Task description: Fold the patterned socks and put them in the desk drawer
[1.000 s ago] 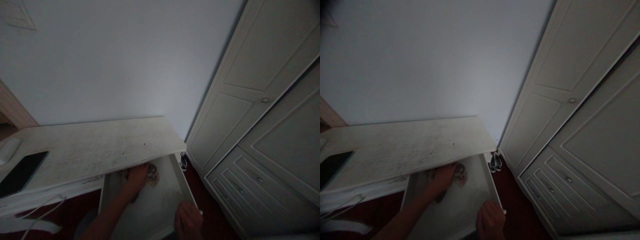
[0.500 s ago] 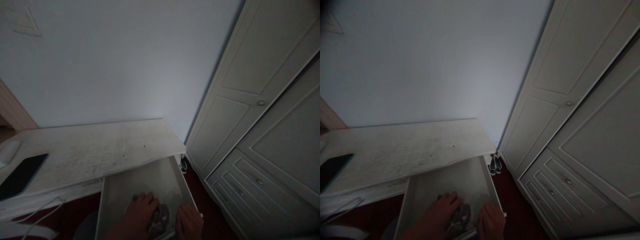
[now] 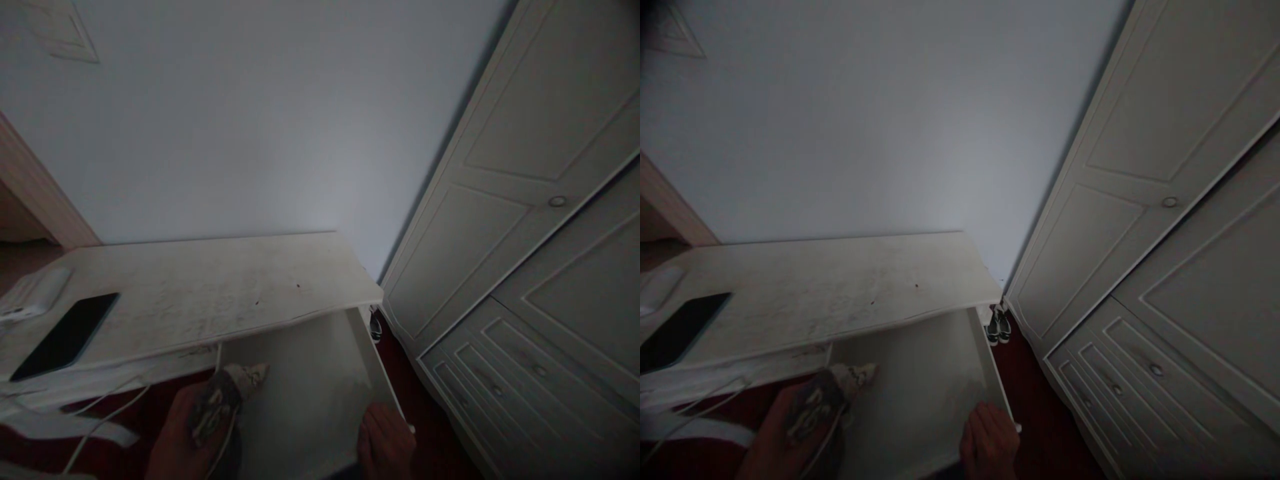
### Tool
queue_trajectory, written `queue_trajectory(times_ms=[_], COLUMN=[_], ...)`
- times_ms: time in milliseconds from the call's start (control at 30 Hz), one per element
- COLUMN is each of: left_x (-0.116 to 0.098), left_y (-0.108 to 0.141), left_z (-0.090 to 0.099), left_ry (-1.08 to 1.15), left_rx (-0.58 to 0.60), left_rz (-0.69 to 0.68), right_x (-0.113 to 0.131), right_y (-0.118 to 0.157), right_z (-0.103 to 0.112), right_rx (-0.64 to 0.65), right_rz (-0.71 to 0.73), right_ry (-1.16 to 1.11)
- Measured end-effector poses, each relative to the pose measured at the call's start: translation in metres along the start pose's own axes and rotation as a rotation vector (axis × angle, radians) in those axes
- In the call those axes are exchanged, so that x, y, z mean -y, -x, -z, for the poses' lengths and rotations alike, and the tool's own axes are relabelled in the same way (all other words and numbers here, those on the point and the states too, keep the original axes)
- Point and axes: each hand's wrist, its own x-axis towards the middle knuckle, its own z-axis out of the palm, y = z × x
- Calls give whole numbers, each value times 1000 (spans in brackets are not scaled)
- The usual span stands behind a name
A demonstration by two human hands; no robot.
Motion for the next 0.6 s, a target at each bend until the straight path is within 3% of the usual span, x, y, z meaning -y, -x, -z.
queue_trajectory(times_ms=[133,267,433,600], left_x=[-22,-30,-18,13], left_y=[-51,-67,-39,16], left_z=[-4,-7,1,13], left_ry=[19,52,121,191], left_rx=[-124,-163,-118,68], left_rz=[-2,67,114,170], right_x=[3,5,5,4], right_y=[-3,-1,-1,-1], right_z=[0,-1,-2,0], right_rx=[0,30,46,33], right_rz=[-23,-51,-59,-48], right_ry=[7,17,18,1])
